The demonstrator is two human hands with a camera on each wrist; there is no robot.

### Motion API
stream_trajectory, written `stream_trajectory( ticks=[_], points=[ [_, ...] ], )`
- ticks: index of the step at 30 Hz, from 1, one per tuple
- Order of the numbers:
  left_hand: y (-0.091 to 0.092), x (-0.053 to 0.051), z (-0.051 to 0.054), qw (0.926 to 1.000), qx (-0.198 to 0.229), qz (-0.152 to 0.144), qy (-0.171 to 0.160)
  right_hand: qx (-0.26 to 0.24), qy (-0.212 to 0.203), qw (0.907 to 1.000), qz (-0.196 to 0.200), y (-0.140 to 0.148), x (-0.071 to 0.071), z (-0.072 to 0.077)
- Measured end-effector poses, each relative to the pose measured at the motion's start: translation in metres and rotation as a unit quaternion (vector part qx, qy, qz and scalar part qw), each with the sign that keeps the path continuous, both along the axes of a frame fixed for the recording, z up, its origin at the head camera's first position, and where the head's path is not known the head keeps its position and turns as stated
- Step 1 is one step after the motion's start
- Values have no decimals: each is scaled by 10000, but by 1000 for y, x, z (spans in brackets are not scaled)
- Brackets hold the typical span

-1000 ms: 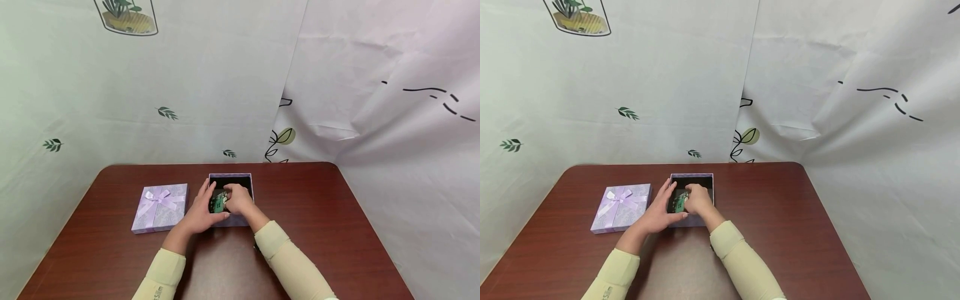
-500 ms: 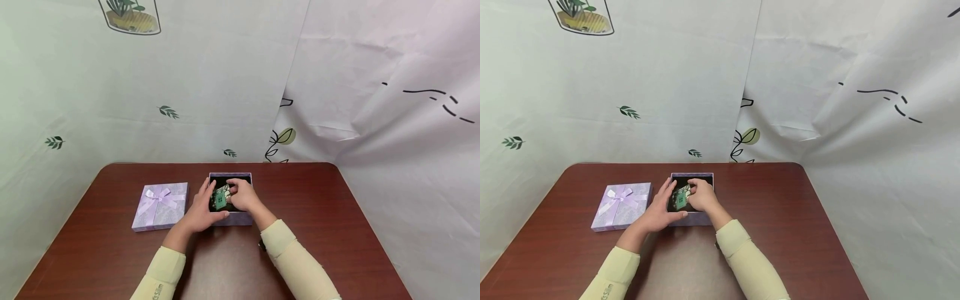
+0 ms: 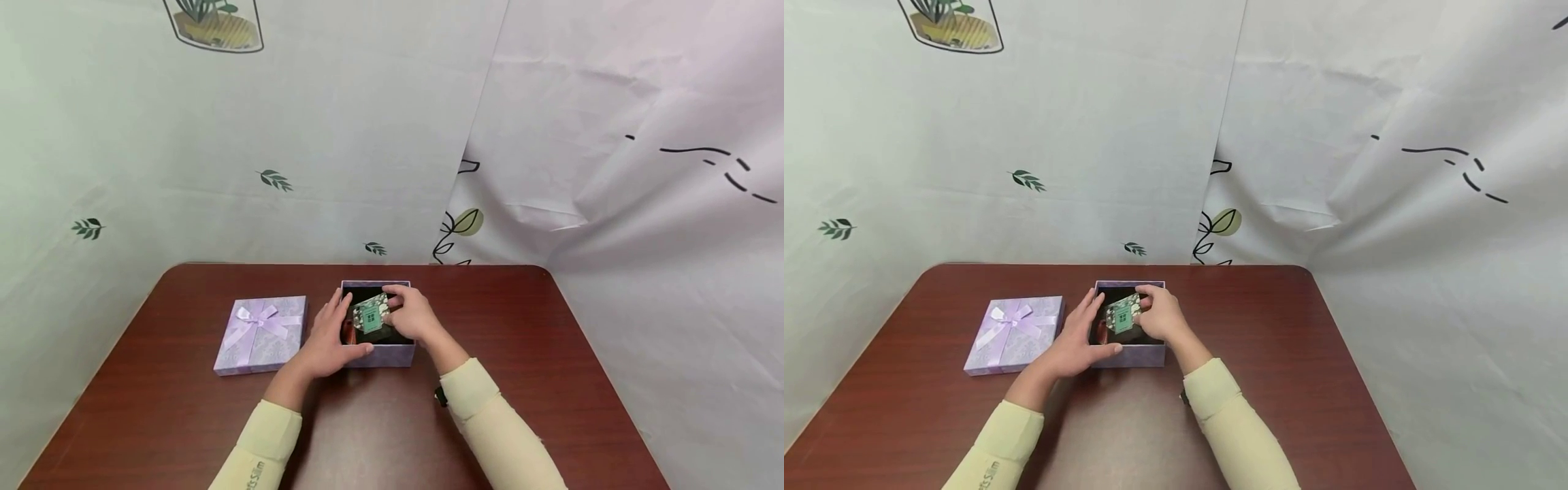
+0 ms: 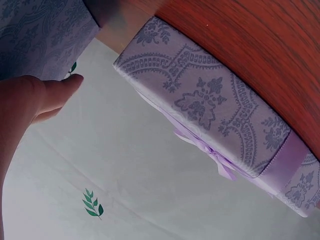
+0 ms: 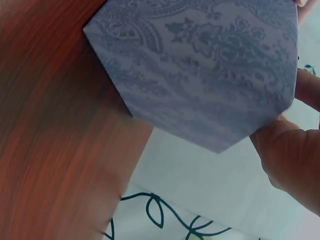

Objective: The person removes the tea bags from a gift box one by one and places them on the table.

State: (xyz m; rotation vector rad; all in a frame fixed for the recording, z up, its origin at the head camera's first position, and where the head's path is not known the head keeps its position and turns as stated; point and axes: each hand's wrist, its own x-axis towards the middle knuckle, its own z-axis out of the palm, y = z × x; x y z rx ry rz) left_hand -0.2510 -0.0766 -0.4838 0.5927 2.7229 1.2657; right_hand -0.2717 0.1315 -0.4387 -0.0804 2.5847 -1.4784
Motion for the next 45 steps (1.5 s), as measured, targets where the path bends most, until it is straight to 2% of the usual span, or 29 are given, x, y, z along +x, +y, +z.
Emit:
stream_trajectory(
  ticks=[7,12,20,29,45],
  points=[
    [1,0,1,9999,-161,43,-34,-631,-67,9979,-102,14,2,2],
    [1,0,1,9998,-151,81,-62,-1128,-132,9931,-290,24,0,-1],
    [3,-1,0,9999,-142,63,-71,-1640,-191,9847,-555,49,-2,-8],
    [1,0,-1,9997,-187,107,-134,-1713,-359,9784,-1104,76,-5,-18],
    [0,1,-1,9995,-262,150,-127,-1968,-838,9666,-1413,114,-12,-42]
  ],
)
